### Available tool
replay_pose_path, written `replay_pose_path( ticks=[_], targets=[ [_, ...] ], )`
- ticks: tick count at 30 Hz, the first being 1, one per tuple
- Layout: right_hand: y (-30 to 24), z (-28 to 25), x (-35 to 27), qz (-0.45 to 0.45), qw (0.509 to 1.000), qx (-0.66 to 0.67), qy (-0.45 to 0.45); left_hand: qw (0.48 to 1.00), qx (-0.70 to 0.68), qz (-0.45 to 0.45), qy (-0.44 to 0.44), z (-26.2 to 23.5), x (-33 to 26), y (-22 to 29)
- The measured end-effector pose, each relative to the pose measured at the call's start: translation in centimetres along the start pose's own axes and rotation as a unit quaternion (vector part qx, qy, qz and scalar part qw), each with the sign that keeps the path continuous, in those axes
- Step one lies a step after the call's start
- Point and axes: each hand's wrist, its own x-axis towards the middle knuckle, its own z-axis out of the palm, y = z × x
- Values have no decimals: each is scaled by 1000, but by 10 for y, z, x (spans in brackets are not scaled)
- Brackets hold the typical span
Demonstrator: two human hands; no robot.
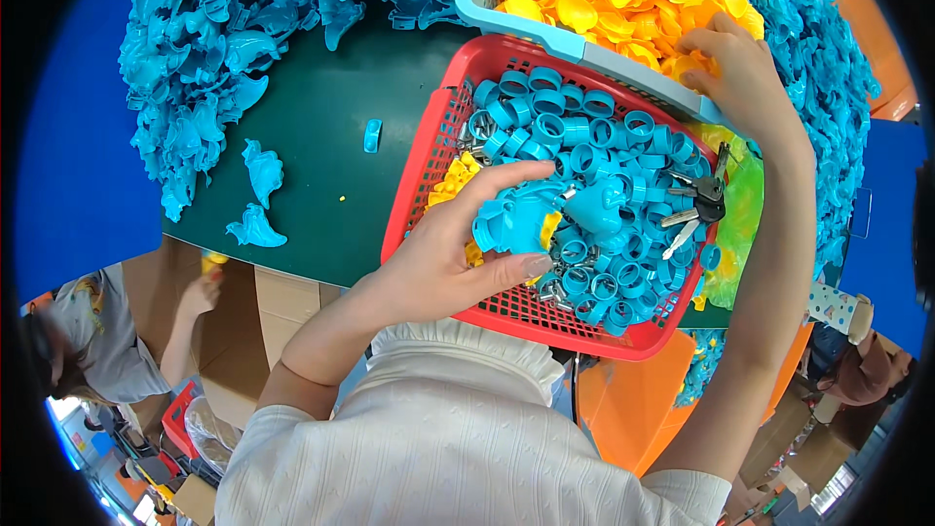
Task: Assembling plastic toy dinosaur components by hand at a production workbench.
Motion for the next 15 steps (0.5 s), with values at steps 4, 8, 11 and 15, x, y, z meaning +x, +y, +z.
replay_pose_path(
  ticks=[4, 8, 11, 15],
  targets=[
    [0, 0, 2, 33, 993, 106, -31, 996, 75, 49, 12, -3, 1, -1],
    [-1, -3, -9, 22, 979, 133, 151, 997, 65, 40, 20, -1, 1, 3],
    [-26, -13, -15, 77, 955, 191, 212, 994, 98, 51, 24, -2, 0, 3],
    [-35, -16, -14, 148, 938, 240, 202, 996, 72, 52, 28, -2, -2, 3]
  ],
)
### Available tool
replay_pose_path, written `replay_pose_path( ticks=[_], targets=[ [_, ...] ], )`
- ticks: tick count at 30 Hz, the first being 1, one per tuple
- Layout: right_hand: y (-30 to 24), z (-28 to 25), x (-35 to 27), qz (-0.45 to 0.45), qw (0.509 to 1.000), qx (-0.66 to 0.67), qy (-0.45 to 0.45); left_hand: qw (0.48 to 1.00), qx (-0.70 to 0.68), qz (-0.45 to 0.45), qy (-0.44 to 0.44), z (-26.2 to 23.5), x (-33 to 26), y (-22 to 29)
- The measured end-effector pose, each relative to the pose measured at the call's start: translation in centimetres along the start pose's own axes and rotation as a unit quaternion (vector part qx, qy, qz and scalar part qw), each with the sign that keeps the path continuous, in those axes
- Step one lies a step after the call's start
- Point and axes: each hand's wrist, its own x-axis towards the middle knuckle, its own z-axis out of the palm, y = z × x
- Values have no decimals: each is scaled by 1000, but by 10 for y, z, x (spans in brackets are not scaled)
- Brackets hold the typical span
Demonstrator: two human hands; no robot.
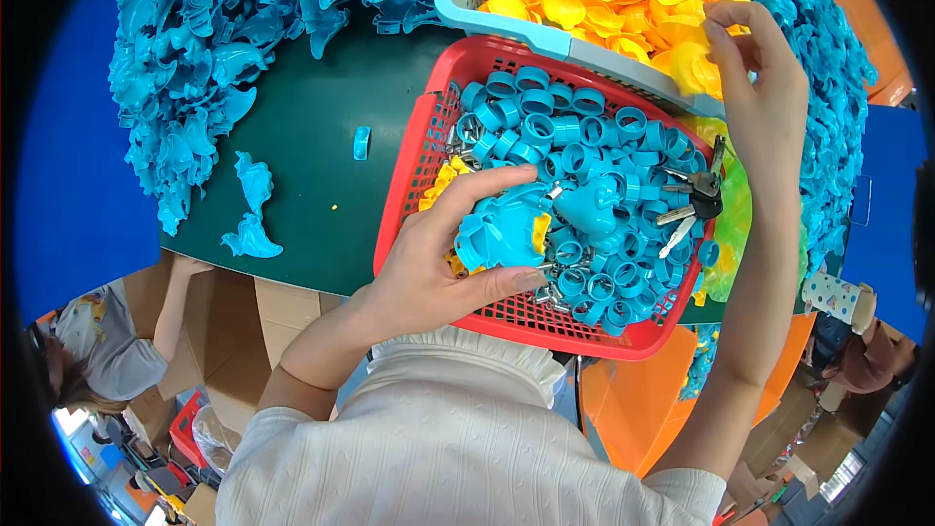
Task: Assembling plastic toy dinosaur components by hand at a production workbench.
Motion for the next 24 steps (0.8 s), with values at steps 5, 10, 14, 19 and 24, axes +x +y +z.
replay_pose_path(
  ticks=[5, 10, 14, 19, 24],
  targets=[
    [15, 0, -2, 26, 999, 36, -1, 1000, 2, 0, 7, -1, -1, 1],
    [-38, 3, -34, 97, 932, 349, -15, 1000, -8, 15, 3, -3, 0, -4],
    [-68, 19, -63, 119, 884, 436, -124, 999, -33, 25, -8, -3, -4, -3],
    [-68, 33, -76, 59, 873, 441, -201, 991, -130, 32, -13, -4, -4, -9],
    [-61, 27, -76, -61, 939, 293, -171, 994, -111, 5, 7, -5, -5, -5]
  ],
)
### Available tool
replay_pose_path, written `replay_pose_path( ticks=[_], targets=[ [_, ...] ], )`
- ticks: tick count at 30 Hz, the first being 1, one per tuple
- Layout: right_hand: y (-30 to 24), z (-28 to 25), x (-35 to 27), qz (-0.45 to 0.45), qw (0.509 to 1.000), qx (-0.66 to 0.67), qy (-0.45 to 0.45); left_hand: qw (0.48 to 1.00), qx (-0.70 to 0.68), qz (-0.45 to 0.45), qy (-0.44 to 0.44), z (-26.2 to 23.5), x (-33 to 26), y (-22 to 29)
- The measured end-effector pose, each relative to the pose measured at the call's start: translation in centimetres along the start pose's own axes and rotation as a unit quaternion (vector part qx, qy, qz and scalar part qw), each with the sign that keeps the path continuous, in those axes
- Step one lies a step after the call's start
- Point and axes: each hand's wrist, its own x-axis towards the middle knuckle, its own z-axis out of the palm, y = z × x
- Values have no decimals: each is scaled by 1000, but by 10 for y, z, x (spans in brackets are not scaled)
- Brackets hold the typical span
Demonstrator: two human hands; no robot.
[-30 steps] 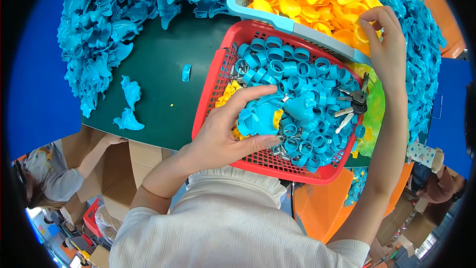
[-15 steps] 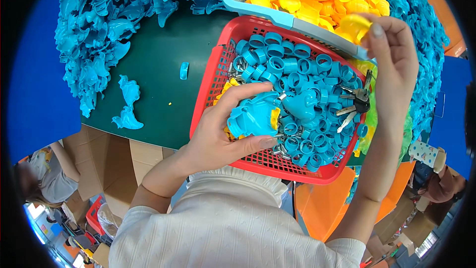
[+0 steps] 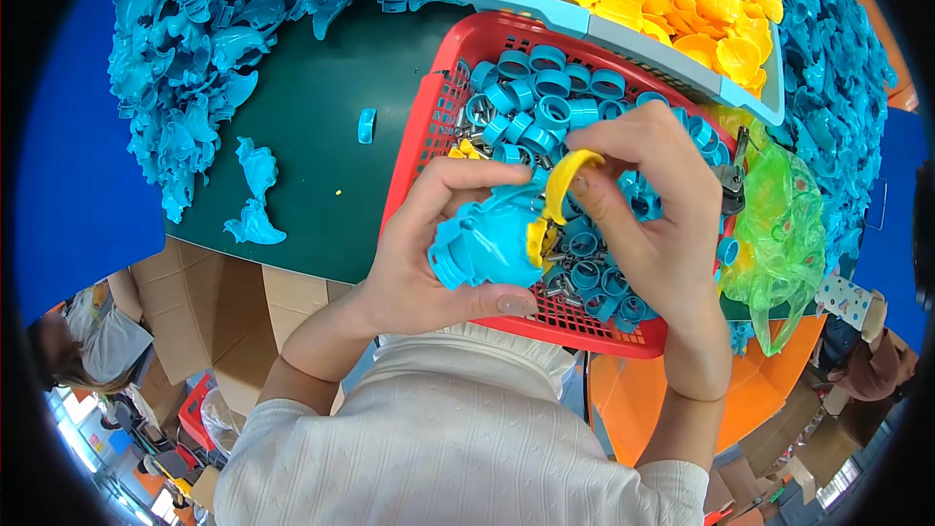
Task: Assembling plastic toy dinosaur components by hand at a production workbench.
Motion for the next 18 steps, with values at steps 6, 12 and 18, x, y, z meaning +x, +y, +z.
replay_pose_path(
  ticks=[6, 12, 18],
  targets=[
    [-6, 8, -6, -6, 992, 67, 106, 999, -10, -51, 13, 2, 1, 1],
    [-5, 19, -7, -28, 991, 120, 60, 991, -79, -106, 24, 11, -1, 7],
    [-5, 31, -9, 36, 986, 140, 81, 964, -193, -183, 8, 3, -5, 6]
  ],
)
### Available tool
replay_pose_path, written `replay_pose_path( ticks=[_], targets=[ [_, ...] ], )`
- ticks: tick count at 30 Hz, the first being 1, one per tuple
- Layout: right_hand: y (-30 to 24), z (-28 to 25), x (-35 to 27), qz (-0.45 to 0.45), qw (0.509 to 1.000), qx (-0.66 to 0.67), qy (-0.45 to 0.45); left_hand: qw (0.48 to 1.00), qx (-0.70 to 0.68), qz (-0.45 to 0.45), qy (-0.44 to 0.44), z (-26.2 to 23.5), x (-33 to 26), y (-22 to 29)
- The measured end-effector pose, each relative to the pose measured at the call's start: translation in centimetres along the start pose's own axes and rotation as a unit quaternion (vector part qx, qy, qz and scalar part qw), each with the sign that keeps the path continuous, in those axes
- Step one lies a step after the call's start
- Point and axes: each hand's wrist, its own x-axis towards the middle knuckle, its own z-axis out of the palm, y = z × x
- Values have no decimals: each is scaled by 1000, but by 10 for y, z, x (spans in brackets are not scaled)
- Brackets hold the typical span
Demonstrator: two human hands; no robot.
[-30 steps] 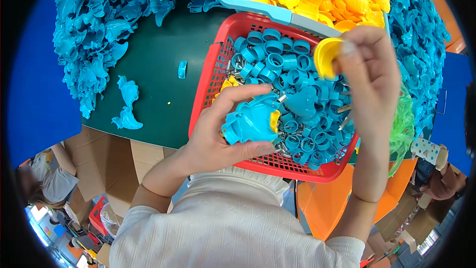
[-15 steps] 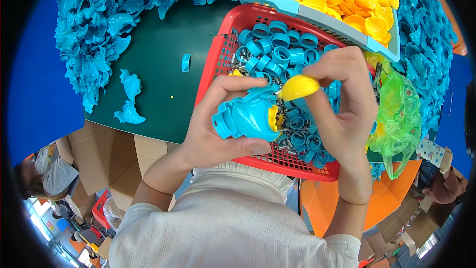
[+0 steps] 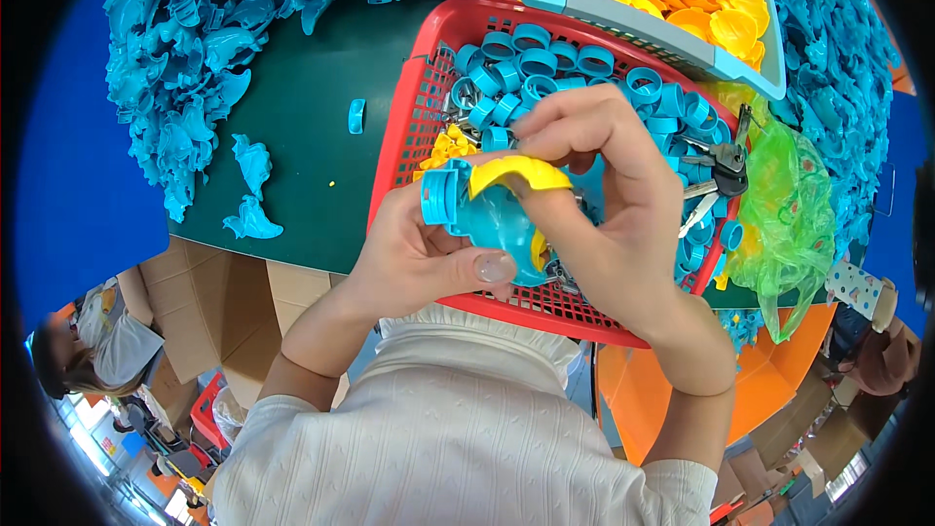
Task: Assembling plastic toy dinosaur components by hand at a production workbench.
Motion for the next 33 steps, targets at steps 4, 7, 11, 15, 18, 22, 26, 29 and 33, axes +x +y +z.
replay_pose_path(
  ticks=[4, 7, 11, 15, 18, 22, 26, 29, 33],
  targets=[
    [-3, -1, 3, 12, 999, -44, -1, 1000, -8, 3, 26, 3, -1, 0],
    [-3, -3, 4, -41, 992, -120, -23, 998, 4, 60, 22, 1, -1, -4],
    [-5, -3, 5, -39, 996, -83, -3, 989, 22, 129, 63, 4, 0, -11],
    [1, 0, 4, -62, 997, -45, 8, 993, 38, 107, 34, 0, -2, -7],
    [7, 2, 5, -100, 993, -57, -12, 997, 19, 76, 19, -1, -4, -5],
    [6, 0, 5, -118, 987, -103, -17, 996, 41, 72, 12, -1, -2, -5],
    [5, 4, 6, -171, 977, -124, 27, 998, 48, 49, 7, 1, -1, -1],
    [4, 2, 3, -201, 964, -170, 30, 998, 51, 34, -14, -1, 1, 0],
    [4, 5, 2, -216, 956, -198, 19, 996, 64, 66, 18, 3, -3, -2]
  ],
)
